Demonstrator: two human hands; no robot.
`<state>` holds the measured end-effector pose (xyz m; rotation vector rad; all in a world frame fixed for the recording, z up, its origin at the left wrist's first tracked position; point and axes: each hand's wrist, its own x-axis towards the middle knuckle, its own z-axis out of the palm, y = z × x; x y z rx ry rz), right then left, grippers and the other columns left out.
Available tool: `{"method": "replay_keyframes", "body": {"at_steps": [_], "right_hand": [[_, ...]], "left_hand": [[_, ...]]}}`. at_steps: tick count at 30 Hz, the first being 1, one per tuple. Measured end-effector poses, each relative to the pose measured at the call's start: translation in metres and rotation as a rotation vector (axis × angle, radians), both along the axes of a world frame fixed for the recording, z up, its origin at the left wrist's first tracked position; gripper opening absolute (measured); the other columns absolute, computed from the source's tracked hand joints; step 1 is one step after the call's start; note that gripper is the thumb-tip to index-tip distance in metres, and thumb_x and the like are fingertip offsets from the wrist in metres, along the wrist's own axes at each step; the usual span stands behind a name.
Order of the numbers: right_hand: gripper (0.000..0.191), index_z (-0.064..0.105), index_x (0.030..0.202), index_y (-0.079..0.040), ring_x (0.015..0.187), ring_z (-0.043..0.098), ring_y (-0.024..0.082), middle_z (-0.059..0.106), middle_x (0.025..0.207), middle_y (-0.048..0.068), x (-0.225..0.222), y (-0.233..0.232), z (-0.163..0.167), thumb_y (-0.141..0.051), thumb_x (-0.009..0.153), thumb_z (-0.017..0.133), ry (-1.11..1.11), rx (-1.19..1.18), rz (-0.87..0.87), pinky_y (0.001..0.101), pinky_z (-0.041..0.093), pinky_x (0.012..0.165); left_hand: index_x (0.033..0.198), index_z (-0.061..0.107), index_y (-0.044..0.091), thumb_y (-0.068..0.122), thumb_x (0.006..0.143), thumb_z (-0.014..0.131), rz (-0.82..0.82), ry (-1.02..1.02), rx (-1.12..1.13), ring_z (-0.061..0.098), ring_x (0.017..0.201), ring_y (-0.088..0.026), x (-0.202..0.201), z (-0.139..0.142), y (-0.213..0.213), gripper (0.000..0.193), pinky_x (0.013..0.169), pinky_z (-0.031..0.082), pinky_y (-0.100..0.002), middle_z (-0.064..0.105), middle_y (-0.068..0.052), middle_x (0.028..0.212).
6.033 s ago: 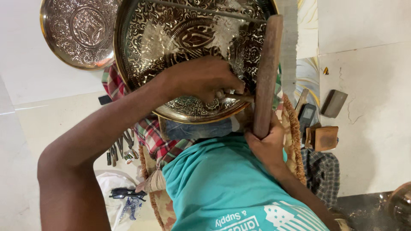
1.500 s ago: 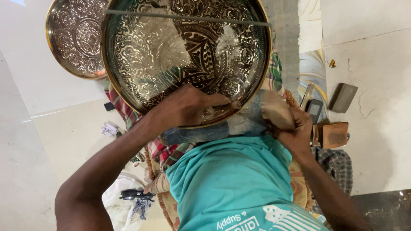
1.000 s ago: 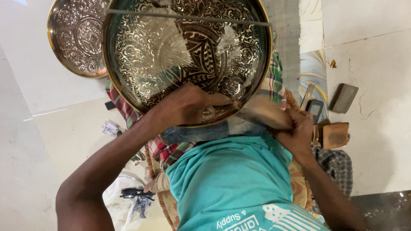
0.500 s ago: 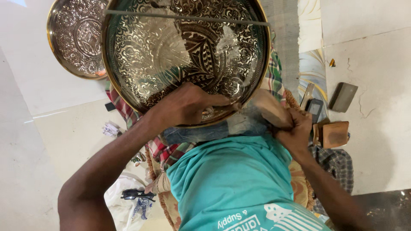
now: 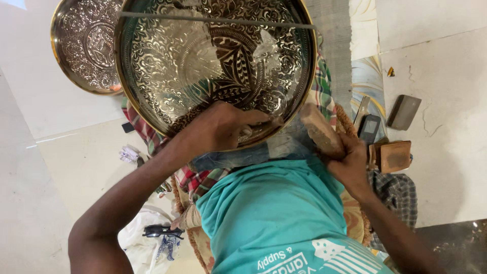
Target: The person sits on the floor holding a chisel against an engraved brass plate and strikes it with a wooden mallet, working the chisel across the plate's surface to deepen the decorative pattern. A second finished plate rests beside the work area.
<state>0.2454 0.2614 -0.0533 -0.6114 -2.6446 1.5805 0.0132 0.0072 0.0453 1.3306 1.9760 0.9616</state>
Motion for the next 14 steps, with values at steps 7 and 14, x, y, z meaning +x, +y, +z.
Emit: {"method": "replay_keyframes", "body": {"at_steps": [7,14], "right_hand": [[0.035,0.074,0.108,0.001,0.083,0.067,0.013,0.075,0.093,0.006,0.0,-0.009,-0.008,0.004,0.074,0.075,0.041,-0.206,-0.1,0.0277,0.054,0.076],[0.024,0.077,0.095,-0.002,0.078,0.068,0.015,0.077,0.085,0.007,0.003,-0.001,-0.019,-0.002,0.072,0.082,0.033,-0.119,-0.108,0.0344,0.057,0.077]], "left_hand": [[0.127,0.068,0.005,-0.015,0.07,0.052,0.033,-0.043,0.053,0.068,0.065,-0.037,0.002,-0.005,-0.008,0.063,0.06,0.054,-0.043,0.07,-0.025,0.087],[0.127,0.068,0.005,-0.012,0.072,0.056,0.03,-0.033,0.07,0.072,0.072,-0.036,0.003,-0.012,-0.009,0.059,0.065,0.057,-0.042,0.073,-0.023,0.098]]}}
